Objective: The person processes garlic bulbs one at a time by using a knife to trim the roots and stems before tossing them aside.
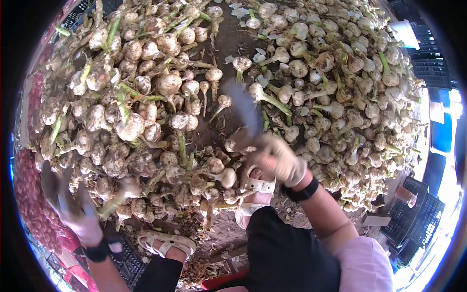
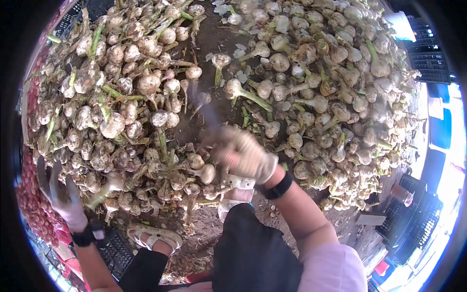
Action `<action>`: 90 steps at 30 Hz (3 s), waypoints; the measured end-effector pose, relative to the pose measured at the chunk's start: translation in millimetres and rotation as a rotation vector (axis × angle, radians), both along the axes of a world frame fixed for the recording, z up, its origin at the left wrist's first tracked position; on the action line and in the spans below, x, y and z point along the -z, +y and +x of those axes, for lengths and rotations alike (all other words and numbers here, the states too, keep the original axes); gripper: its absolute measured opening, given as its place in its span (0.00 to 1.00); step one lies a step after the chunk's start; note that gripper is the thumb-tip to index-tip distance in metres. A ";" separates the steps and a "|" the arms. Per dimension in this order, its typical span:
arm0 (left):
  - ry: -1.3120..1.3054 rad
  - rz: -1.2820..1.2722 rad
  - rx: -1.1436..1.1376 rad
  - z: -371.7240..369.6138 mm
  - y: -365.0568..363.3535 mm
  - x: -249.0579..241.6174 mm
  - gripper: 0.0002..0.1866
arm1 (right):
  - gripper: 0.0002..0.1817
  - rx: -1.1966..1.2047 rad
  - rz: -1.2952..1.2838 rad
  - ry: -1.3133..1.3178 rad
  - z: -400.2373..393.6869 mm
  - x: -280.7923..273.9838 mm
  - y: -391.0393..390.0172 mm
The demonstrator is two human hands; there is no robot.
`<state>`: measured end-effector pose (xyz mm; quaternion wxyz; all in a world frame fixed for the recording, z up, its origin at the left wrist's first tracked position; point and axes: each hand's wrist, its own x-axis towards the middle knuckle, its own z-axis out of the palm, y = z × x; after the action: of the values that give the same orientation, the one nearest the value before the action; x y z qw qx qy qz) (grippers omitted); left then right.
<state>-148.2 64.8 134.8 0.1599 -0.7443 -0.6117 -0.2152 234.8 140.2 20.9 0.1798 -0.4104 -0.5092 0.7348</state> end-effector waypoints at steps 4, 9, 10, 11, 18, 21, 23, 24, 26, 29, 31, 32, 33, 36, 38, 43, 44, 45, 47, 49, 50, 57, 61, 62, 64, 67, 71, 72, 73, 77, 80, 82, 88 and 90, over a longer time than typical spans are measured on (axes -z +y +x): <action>-0.394 -0.486 0.167 122.8 41.2 9.2 0.11 | 0.13 0.658 0.101 0.117 33.7 34.2 9.9; -0.227 -0.867 -0.082 176.5 154.8 108.8 0.19 | 0.11 0.792 -0.064 0.176 33.8 51.8 -12.8; -0.086 -0.970 -0.204 181.6 176.6 123.3 0.21 | 0.10 0.777 -0.133 0.198 31.7 51.6 -17.0; 0.019 -0.963 -0.212 179.5 194.0 147.2 0.21 | 0.10 0.763 -0.136 0.180 31.1 56.1 -22.4; 0.372 -1.187 -0.307 198.6 233.9 200.1 0.28 | 0.08 0.778 -0.169 0.060 47.5 65.5 -11.8; 0.358 -1.277 -0.325 193.5 243.9 207.3 0.27 | 0.08 0.832 -0.107 -0.010 50.1 67.5 2.3; 0.385 -1.259 -0.333 190.1 245.8 211.9 0.26 | 0.09 0.818 -0.007 -0.026 51.7 75.2 13.2; 0.386 -1.264 -0.342 188.5 246.3 214.3 0.26 | 0.09 0.826 -0.015 -0.026 51.9 79.8 19.9; 0.396 -1.273 -0.343 191.4 246.3 214.1 0.26 | 0.10 0.728 0.194 -0.231 50.6 89.5 31.8; 0.469 -1.307 -0.357 191.0 246.0 210.0 0.29 | 0.12 0.711 0.168 -0.275 47.5 97.0 44.2; 0.527 -1.342 -0.314 191.5 245.2 203.5 0.27 | 0.14 0.663 0.103 -0.297 48.8 102.3 47.1; 0.578 -1.377 -0.274 191.8 244.4 197.8 0.26 | 0.14 0.668 0.097 -0.292 49.8 108.1 47.0; 0.609 -1.401 -0.189 191.3 241.2 190.8 0.24 | 0.15 0.670 0.148 -0.326 50.4 114.9 46.2; 0.584 -1.339 -0.324 179.8 221.6 210.7 0.28 | 0.18 0.686 0.195 -0.337 50.9 125.2 46.6; 0.654 -1.387 -0.207 177.3 213.0 202.6 0.31 | 0.18 0.702 0.159 -0.315 50.1 126.4 47.1; 0.211 -1.028 -0.292 173.5 191.0 198.4 0.27 | 0.13 0.793 0.178 -0.196 44.9 133.3 45.6; 0.120 -0.926 -0.307 173.9 186.8 203.1 0.26 | 0.13 0.790 0.179 -0.193 42.9 133.4 45.3; -0.162 -0.979 -0.311 167.1 191.1 212.2 0.27 | 0.13 0.799 0.158 -0.166 42.1 133.8 44.7; -0.520 -0.907 -0.280 161.4 186.7 227.6 0.27 | 0.13 0.805 0.140 -0.151 43.5 136.1 43.7; -0.704 -0.756 -0.243 164.5 183.7 236.6 0.32 | 0.14 0.778 0.168 -0.183 45.2 138.6 40.4; -0.712 -0.757 -0.248 168.2 184.5 237.7 0.32 | 0.14 0.770 0.169 -0.189 46.6 136.5 38.2; -0.319 -1.028 -0.296 170.0 211.9 244.4 0.36 | 0.15 0.790 0.151 -0.124 42.1 136.3 37.1; -0.510 -1.030 -0.137 167.1 206.3 265.6 0.30 | 0.13 0.809 0.064 -0.053 37.6 132.4 38.0; -0.481 -1.037 -0.102 178.0 205.0 248.6 0.29 | 0.12 0.808 0.067 -0.060 36.9 133.0 38.5; -0.158 -1.009 -0.153 191.3 196.7 234.0 0.31 | 0.11 0.800 0.072 -0.075 36.4 132.6 36.2; -0.345 -0.907 -0.132 189.2 192.2 233.3 0.27 | 0.12 0.780 0.067 -0.106 39.5 130.5 33.6; -1.389 -0.823 -0.122 158.6 170.6 197.4 0.18 | 0.14 0.697 0.186 -0.305 48.1 125.9 19.0; -1.647 -0.886 -0.167 156.2 164.0 173.4 0.15 | 0.15 0.696 0.244 -0.296 48.5 121.9 15.5; -1.608 -1.039 -0.031 148.3 158.6 153.2 0.12 | 0.14 0.685 0.221 -0.272 49.3 117.2 12.3; -1.624 -1.177 -0.033 126.9 112.1 134.3 0.10 | 0.15 0.685 0.076 -0.197 43.0 105.8 -6.1; -1.171 -1.172 0.071 161.1 84.9 143.3 0.14 | 0.14 0.616 0.093 -0.235 39.3 105.7 -24.3; -0.510 -1.114 0.124 194.0 71.3 156.1 0.20 | 0.14 0.608 0.065 -0.233 35.4 108.2 -32.8; 0.001 -1.175 0.222 230.5 65.1 208.2 0.30 | 0.17 0.568 0.101 -0.278 36.4 117.4 -47.1; -0.504 -1.319 0.157 208.9 72.4 208.7 0.27 | 0.17 0.531 0.127 -0.311 39.3 117.2 -47.5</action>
<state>60.7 137.2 -73.9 -0.4862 -0.6554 -0.5775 0.0234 274.0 92.7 -96.3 0.3106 -0.6246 -0.4505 0.5572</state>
